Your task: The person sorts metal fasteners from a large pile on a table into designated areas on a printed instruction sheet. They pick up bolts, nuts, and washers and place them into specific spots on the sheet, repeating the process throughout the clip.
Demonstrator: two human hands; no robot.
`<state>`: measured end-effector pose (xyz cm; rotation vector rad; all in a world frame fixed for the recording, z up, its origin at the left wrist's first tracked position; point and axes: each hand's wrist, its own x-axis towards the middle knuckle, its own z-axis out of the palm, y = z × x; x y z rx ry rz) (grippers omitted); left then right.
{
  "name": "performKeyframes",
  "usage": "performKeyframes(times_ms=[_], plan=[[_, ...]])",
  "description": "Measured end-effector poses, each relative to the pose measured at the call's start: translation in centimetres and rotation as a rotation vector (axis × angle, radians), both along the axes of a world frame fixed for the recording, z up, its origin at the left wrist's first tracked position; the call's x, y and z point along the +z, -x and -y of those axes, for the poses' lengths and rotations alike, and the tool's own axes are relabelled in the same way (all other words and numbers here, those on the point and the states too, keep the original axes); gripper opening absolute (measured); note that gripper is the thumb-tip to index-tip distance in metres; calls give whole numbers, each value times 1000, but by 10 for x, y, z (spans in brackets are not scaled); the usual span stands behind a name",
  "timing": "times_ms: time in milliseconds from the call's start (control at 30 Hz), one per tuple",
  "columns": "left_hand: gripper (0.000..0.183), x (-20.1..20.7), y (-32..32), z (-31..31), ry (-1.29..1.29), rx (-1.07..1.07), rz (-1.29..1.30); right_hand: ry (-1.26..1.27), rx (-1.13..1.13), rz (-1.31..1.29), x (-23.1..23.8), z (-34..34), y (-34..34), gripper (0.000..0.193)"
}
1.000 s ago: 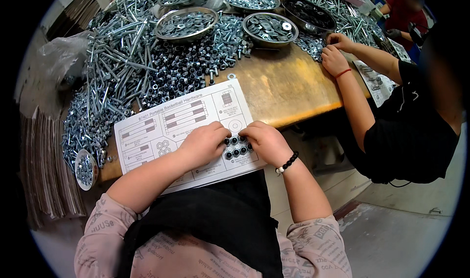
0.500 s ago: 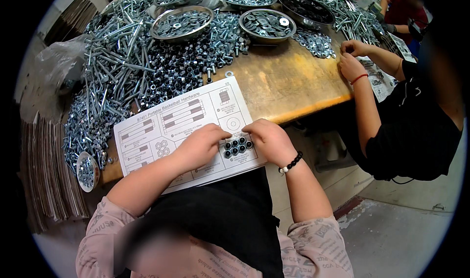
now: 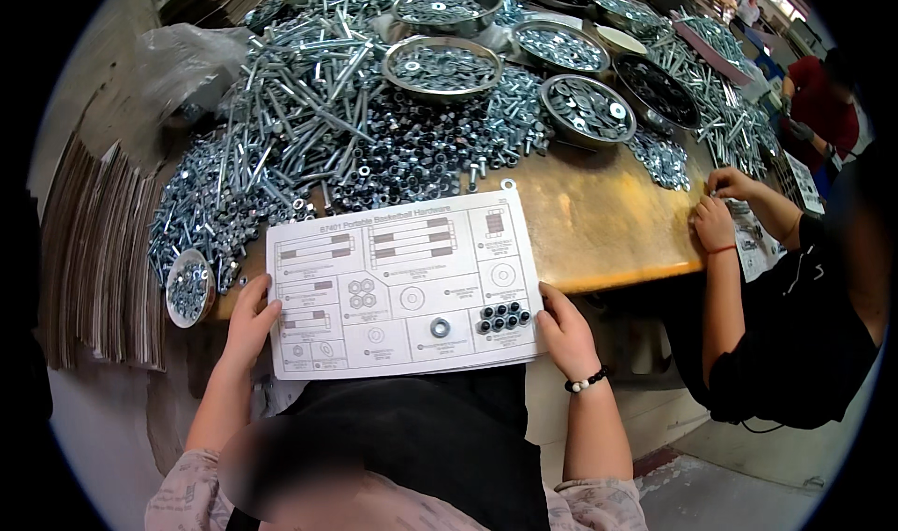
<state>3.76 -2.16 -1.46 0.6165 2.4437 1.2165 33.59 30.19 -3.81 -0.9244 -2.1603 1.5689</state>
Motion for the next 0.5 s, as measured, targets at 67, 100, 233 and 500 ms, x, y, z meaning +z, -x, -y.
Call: performKeyframes(times_ms=[67, 100, 233, 500], plan=[[48, 4, -1, 1, -72, 12, 155, 43, -31, -11, -3, 0, -2, 41], [48, 5, -1, 2, -109, 16, 234, 64, -49, -15, -3, 0, -3, 42], [46, 3, -5, 2, -97, -19, 203, 68, -114, 11, -2, 1, -12, 39], [49, -8, 4, -6, -91, -61, 96, -34, -89, 82, 2, -15, -6, 36]])
